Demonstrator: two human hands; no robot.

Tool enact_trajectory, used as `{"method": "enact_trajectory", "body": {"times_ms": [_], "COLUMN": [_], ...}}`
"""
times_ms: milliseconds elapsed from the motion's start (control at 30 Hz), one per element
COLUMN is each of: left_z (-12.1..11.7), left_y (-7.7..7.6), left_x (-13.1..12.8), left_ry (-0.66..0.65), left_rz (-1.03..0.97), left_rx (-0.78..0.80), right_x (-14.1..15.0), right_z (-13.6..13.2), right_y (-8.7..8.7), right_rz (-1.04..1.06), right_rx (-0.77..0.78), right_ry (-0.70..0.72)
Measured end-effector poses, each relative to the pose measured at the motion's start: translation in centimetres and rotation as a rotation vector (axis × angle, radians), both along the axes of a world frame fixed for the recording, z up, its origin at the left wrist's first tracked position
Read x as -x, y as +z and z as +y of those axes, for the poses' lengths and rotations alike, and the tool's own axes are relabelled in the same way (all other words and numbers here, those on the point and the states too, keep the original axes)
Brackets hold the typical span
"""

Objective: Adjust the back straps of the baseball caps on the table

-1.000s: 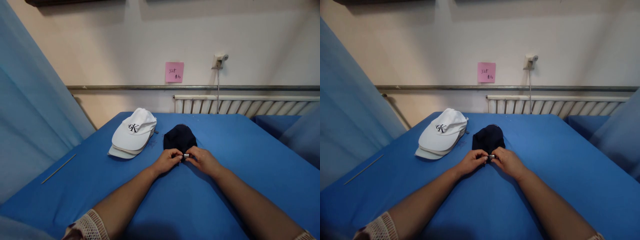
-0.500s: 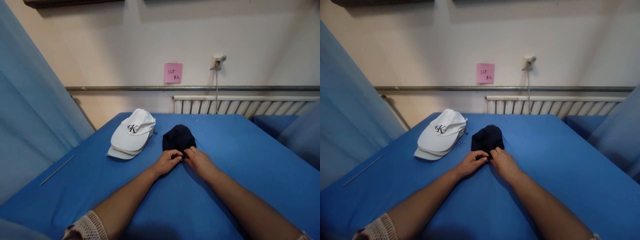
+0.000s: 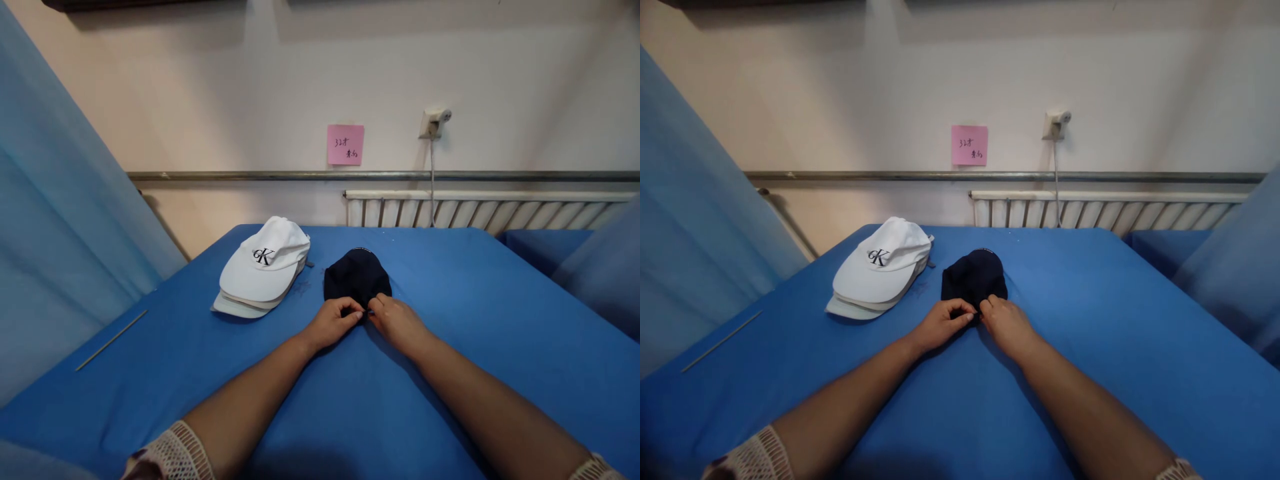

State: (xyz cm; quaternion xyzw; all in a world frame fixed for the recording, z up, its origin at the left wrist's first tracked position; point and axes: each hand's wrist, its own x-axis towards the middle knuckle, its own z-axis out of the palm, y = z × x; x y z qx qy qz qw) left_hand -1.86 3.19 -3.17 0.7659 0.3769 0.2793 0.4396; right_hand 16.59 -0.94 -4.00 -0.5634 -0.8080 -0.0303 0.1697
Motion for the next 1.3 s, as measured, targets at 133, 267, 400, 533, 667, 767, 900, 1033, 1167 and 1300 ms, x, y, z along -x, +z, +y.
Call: {"method": "enact_trajectory", "body": {"times_ms": [133,267,400,533,667,767,900,1033,1167,1300], "left_z": [0.0,0.0,-0.1,-0.2,-0.2,-0.2,-0.2,-0.2,-0.1,0.2], "left_y": [-0.2,-0.2,0.1,0.4,0.4,0.3,0.2,0.0,-0.2,-0.6], "left_x": [0.0,-0.1,0.0,-0.1,-0.1,0.0,0.1,0.1,0.0,0.0], "left_ry": [-0.006,0.011,0.033,0.031,0.031,0.036,0.033,0.05,0.08,0.075], "left_rz": [-0.045,-0.096,-0.077,-0.03,0.011,0.012,0.027,0.031,0.006,-0.071], "left_rx": [0.019,0.025,-0.004,-0.035,-0.065,-0.058,-0.043,-0.04,-0.021,0.032], "right_x": [0.3,0.2,0.1,0.1,-0.2,-0.5,-0.9,-1.1,-1.2,-1.2], "right_z": [-0.1,-0.2,-0.3,-0.3,-0.1,0.1,0.3,0.3,0.2,0.1], "right_y": [0.0,0.1,0.1,-0.3,-0.6,-0.7,-0.8,-0.8,-0.7,-0.7], "right_rz": [-0.031,-0.037,0.01,0.121,0.22,0.283,0.333,0.36,0.368,0.334], "right_rx": [-0.066,-0.094,-0.079,-0.027,0.006,0.035,0.073,0.053,0.015,-0.007], "right_ry": [-0.055,-0.033,-0.032,-0.012,-0.009,0.043,0.136,0.197,0.225,0.223]}}
